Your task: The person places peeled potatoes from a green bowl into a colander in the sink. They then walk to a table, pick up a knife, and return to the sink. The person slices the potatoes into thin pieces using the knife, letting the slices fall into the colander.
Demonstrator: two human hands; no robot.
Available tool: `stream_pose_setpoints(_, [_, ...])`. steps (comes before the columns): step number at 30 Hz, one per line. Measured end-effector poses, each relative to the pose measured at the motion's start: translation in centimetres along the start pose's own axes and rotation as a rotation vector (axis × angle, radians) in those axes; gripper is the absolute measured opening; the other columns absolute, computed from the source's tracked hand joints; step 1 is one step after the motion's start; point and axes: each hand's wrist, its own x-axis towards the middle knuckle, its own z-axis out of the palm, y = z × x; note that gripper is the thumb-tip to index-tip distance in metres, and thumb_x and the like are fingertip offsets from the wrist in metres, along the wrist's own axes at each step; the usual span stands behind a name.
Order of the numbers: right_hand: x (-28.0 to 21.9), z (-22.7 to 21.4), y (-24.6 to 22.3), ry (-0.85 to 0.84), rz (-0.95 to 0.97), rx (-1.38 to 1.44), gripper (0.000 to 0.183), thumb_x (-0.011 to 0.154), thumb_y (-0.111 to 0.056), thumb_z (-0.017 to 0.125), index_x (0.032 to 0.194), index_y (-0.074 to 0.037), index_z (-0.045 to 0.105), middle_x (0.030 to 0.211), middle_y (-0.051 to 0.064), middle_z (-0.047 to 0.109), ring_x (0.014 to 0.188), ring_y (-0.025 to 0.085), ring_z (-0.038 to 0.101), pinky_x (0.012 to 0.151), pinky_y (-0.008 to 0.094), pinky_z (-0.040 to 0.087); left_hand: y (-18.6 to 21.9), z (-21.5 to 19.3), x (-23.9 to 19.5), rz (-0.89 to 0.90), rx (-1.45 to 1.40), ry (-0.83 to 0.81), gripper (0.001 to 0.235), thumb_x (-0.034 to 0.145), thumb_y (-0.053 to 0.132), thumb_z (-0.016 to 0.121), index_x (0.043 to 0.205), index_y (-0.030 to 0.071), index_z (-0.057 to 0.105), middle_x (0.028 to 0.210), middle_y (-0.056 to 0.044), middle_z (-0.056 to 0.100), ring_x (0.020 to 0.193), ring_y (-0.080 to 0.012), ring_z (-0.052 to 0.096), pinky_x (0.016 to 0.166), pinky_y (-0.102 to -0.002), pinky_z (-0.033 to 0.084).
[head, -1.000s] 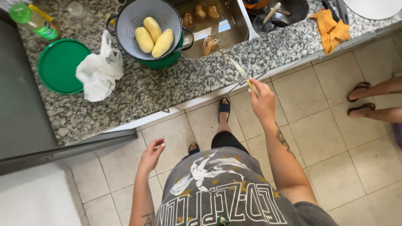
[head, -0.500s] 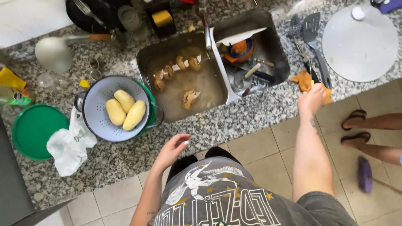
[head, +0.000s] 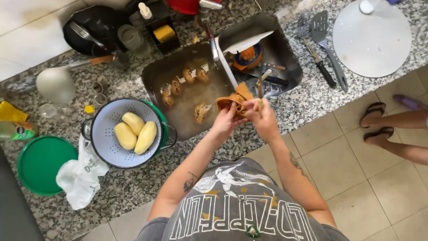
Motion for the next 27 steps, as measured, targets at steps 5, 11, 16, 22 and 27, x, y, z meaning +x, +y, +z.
stream_pose_setpoints(5, [0.4, 1.0, 2.8, 0.083, 0.080, -0.385, 0.037, 0.103, -0.040, 0.032, 0.088, -0.012, 0.052, 0.072, 0.014, 0.060, 0.072, 0.037, 0.060, 0.064, 0.048, 0.044, 2.5, 0.6, -2.7, 0.126, -0.029, -0.073, 0.074, 0.094, 0.036, 0.056, 0.143, -0.005, 0.018, 0.132, -0.028, 0.045, 0.112, -0.0403, 0.055, 0.090, -0.048, 0.050])
stream_pose_setpoints(11, [-1.8, 5.7, 2.0, 0.012, -0.300, -0.769, 0.015, 0.100, -0.027, 0.044, 0.097, -0.012, 0.048, 0.056, 0.007, 0.055, 0.051, 0.027, 0.061, 0.047, 0.034, 0.049, 0.4, -2.3, -0.5, 0.297, -0.100, 0.263, 0.036, 0.080, 0.005, 0.074, 0.111, -0.006, 0.059, 0.105, -0.019, 0.060, 0.092, -0.0290, 0.063, 0.077, -0.043, 0.055])
stream_pose_setpoints(16, [-2.7, 5.7, 1.3, -0.033, -0.282, -0.659, 0.020, 0.101, -0.026, 0.040, 0.103, -0.009, 0.050, 0.056, 0.012, 0.060, 0.051, 0.031, 0.063, 0.042, 0.040, 0.048, 2.0, -2.5, -0.6, 0.303, -0.016, 0.435, 0.046, 0.068, 0.007, 0.083, 0.105, -0.011, 0.060, 0.101, -0.021, 0.062, 0.093, -0.0270, 0.062, 0.079, -0.041, 0.053])
stream_pose_setpoints(22, [-5.2, 2.7, 0.1, -0.097, -0.018, -0.546, 0.021, 0.097, -0.036, 0.043, 0.100, -0.018, 0.053, 0.060, 0.018, 0.061, 0.065, 0.041, 0.063, 0.060, 0.051, 0.048, 6.7, -3.2, 0.5, 0.410, -0.026, 0.649, 0.027, 0.072, 0.009, 0.073, 0.091, -0.010, 0.066, 0.079, -0.018, 0.063, 0.068, -0.0192, 0.059, 0.065, -0.042, 0.049])
stream_pose_setpoints(27, [-4.8, -0.6, 1.4, 0.052, 0.101, -0.214, 0.032, 0.099, -0.040, 0.037, 0.086, -0.015, 0.052, 0.055, 0.012, 0.057, 0.055, 0.030, 0.059, 0.051, 0.039, 0.046, 9.9, -1.2, -1.4, 0.459, 0.143, 0.545, 0.050, 0.079, 0.016, 0.074, 0.115, -0.012, 0.055, 0.113, -0.028, 0.059, 0.106, -0.0344, 0.059, 0.089, -0.044, 0.050])
